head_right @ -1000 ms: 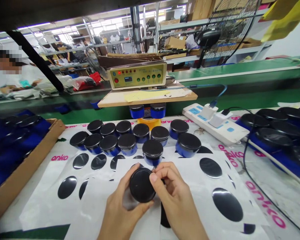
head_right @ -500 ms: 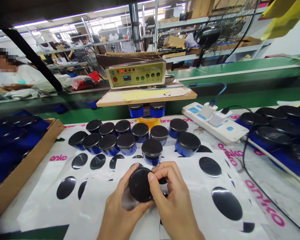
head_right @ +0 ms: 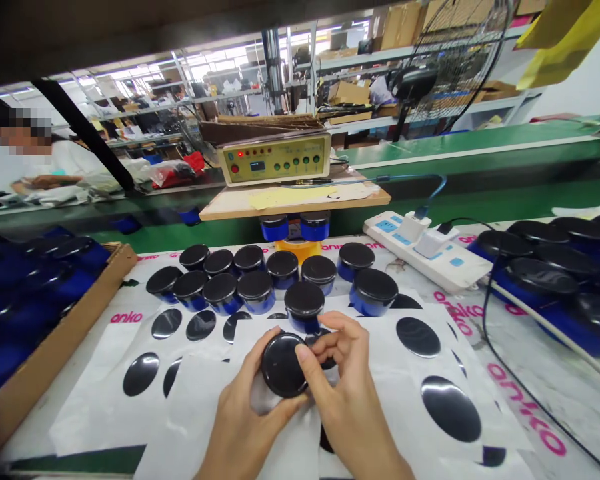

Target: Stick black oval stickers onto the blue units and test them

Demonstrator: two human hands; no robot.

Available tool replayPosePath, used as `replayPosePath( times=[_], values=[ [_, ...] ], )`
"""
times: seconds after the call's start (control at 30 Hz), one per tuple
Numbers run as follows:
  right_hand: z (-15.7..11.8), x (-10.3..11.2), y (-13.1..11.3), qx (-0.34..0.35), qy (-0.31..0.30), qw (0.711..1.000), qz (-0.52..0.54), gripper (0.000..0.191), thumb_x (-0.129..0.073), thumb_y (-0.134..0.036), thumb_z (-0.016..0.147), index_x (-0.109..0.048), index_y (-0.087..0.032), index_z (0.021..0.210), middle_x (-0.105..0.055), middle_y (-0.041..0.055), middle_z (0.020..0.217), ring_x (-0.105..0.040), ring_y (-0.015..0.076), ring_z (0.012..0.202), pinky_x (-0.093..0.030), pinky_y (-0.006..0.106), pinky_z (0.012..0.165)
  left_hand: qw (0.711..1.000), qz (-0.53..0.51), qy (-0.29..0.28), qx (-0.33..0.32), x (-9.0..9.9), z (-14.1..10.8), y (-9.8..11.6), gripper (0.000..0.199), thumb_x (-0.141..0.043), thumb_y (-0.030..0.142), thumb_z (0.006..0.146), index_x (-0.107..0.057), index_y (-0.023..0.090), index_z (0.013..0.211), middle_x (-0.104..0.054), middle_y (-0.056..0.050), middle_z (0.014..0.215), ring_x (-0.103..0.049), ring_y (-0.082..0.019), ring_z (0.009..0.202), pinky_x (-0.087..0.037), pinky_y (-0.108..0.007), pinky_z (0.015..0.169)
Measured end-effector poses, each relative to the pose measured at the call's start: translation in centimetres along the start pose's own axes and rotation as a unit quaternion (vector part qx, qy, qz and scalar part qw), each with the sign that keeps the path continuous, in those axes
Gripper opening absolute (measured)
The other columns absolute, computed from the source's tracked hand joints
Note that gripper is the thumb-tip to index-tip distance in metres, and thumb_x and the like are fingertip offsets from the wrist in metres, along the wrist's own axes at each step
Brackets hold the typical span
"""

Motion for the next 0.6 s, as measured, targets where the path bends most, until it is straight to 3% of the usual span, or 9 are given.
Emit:
replayPosePath(
  times=[0.1, 0.2, 0.3, 0.37, 0.43, 0.5, 0.6],
  values=[
    [0.1, -0.3, -0.9, 0.061, -0.097, 0.986, -0.12, 0.028, -0.054, -0.033, 0.089, -0.052, -0.032, 0.117, -0.055, 0.0049, 0.117, -0.053, 0.0225, 0.105, -0.05, 0.037, 0.085, 0.994, 0.041, 0.016, -0.099, 0.1, -0.2, 0.2, 0.072, -0.066, 0.023, 0.075, -0.032, 0.032, 0.138, -0.046, -0.002, 0.14, -0.046, -0.023, 0.127, -0.044, -0.038, 0.102],
    [-0.1, -0.7, -0.9, 0.082, -0.138, 0.973, -0.164, 0.031, -0.047, -0.032, 0.094, -0.052, -0.033, 0.125, -0.055, 0.0036, 0.123, -0.049, 0.0232, 0.113, -0.047, 0.041, 0.092, 0.963, 0.138, 0.106, -0.204, 1.2, -1.3, 0.5, 0.069, -0.063, 0.027, 0.079, -0.029, 0.025, 0.138, -0.04, -0.011, 0.142, -0.041, -0.026, 0.13, -0.042, -0.042, 0.102],
    [-0.4, -0.9, -0.4, 0.097, -0.129, 0.97, -0.179, 0.038, -0.04, -0.032, 0.096, -0.045, -0.033, 0.134, -0.052, 0.004, 0.13, -0.046, 0.0239, 0.114, -0.046, 0.044, 0.094, 0.893, 0.313, 0.196, -0.256, 2.3, -3.1, -1.1, 0.054, -0.06, 0.049, 0.078, -0.048, 0.022, 0.124, -0.052, -0.015, 0.128, -0.048, -0.034, 0.119, -0.037, -0.053, 0.098],
    [-0.7, -1.1, 0.0, 0.099, -0.137, 0.967, -0.192, 0.046, -0.045, -0.037, 0.094, -0.039, -0.033, 0.139, -0.048, 0.0043, 0.134, -0.043, 0.0257, 0.117, -0.045, 0.045, 0.096, 0.822, 0.44, 0.23, -0.28, 2.8, -4.1, -3.3, 0.069, -0.048, 0.069, 0.076, -0.05, 0.021, 0.126, -0.054, -0.016, 0.129, -0.049, -0.038, 0.116, -0.032, -0.056, 0.097],
    [-0.9, -1.3, 0.3, 0.093, -0.147, 0.963, -0.206, 0.056, -0.053, -0.04, 0.089, -0.034, -0.033, 0.142, -0.045, 0.0041, 0.136, -0.04, 0.0277, 0.12, -0.044, 0.047, 0.097, 0.769, 0.5, 0.241, -0.317, 3.2, -4.9, -5.9, 0.06, -0.041, 0.061, 0.085, -0.046, 0.022, 0.131, -0.058, -0.014, 0.127, -0.052, -0.033, 0.117, -0.035, -0.049, 0.095],
    [-1.2, -1.7, 0.3, 0.089, -0.15, 0.962, -0.212, 0.061, -0.057, -0.039, 0.087, -0.033, -0.032, 0.142, -0.044, 0.0037, 0.136, -0.038, 0.0283, 0.121, -0.042, 0.047, 0.099, 0.757, 0.503, 0.227, -0.35, 3.8, -5.5, -8.1, 0.046, -0.038, 0.044, 0.093, -0.04, 0.027, 0.136, -0.064, -0.008, 0.12, -0.058, -0.026, 0.111, -0.042, -0.041, 0.09],
    [-1.7, -1.9, -0.3, 0.094, -0.132, 0.968, -0.191, 0.059, -0.059, -0.035, 0.086, -0.036, -0.03, 0.14, -0.047, 0.004, 0.133, -0.039, 0.0266, 0.12, -0.042, 0.044, 0.1, 0.78, 0.47, 0.216, -0.353, 5.0, -6.5, -9.0, 0.043, -0.036, 0.035, 0.096, -0.035, 0.031, 0.138, -0.069, -0.005, 0.109, -0.065, -0.023, 0.099, -0.049, -0.038, 0.079]
  ],
)
Point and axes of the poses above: each hand's wrist, its own z-axis towards the middle knuckle, its own x-axis out of the back of the hand, y = z × x, the point moved 3 cm from there along z, towards the middle knuckle
